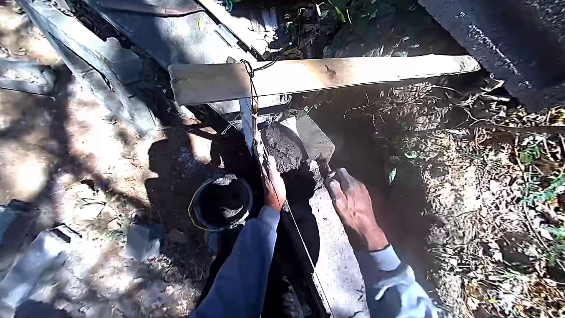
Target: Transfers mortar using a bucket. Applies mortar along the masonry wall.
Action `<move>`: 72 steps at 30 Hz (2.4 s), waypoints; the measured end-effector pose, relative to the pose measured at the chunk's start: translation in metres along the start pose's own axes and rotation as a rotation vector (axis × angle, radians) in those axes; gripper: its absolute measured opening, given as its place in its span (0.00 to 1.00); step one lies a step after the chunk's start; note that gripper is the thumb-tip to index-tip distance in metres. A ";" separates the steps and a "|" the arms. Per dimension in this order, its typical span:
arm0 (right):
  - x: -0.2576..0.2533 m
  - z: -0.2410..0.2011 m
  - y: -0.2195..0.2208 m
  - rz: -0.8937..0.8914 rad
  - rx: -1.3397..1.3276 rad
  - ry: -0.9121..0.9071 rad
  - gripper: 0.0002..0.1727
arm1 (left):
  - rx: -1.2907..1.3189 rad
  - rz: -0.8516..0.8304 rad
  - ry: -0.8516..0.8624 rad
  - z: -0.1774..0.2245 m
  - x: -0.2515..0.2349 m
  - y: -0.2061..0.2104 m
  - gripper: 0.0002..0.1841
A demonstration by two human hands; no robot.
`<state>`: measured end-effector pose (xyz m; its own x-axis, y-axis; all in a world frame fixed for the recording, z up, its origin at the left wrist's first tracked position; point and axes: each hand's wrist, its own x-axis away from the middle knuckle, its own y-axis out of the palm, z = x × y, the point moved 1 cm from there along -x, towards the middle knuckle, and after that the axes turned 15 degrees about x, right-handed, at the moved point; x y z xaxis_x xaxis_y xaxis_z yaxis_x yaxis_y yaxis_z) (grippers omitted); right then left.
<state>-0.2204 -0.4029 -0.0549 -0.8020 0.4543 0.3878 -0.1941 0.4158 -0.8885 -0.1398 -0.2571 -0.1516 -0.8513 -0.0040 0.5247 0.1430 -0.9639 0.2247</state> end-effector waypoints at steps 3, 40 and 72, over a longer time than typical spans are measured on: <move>-0.031 0.031 -0.020 -0.309 -0.292 0.052 0.26 | -0.218 0.001 -0.018 0.007 -0.001 0.004 0.29; -0.098 -0.057 -0.009 0.170 0.711 -0.499 0.20 | -0.031 0.018 -0.003 0.015 -0.001 0.008 0.30; -0.147 0.026 -0.034 -0.649 -0.458 -0.021 0.26 | 0.086 -0.071 -0.005 0.020 -0.001 -0.007 0.31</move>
<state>-0.1107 -0.5038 -0.0882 -0.6197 -0.0036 0.7848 -0.3787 0.8772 -0.2950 -0.1299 -0.2447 -0.1371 -0.8585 0.0645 0.5087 0.1258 -0.9353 0.3309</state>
